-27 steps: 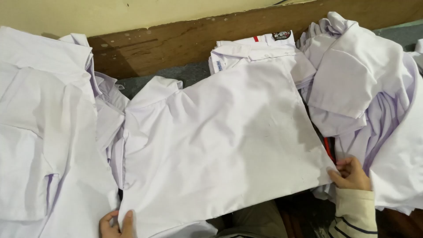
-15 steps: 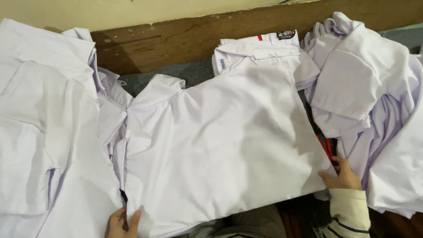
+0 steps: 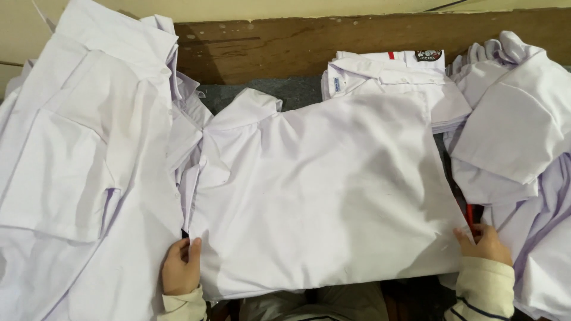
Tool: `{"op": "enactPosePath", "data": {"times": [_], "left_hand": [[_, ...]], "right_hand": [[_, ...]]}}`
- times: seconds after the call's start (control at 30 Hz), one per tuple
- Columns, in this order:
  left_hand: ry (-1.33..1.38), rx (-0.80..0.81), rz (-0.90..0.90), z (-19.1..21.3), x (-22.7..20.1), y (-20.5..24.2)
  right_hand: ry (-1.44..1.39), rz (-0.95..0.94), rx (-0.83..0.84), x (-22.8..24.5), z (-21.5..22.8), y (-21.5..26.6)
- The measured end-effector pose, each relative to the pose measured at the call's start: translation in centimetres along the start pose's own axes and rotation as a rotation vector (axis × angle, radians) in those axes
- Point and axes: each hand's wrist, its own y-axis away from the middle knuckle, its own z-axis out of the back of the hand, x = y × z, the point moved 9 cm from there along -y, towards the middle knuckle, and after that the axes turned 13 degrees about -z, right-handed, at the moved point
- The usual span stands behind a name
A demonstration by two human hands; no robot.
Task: Folding white shirts on a table in a garment factory.
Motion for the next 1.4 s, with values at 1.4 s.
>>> {"op": "enactPosePath", "data": {"times": [1.4], "left_hand": [[-0.785, -0.123, -0.607, -13.4, -12.6, -23.0]], "right_hand": [[-0.429, 0.342, 0.005, 23.3, 0.3, -14.5]]}}
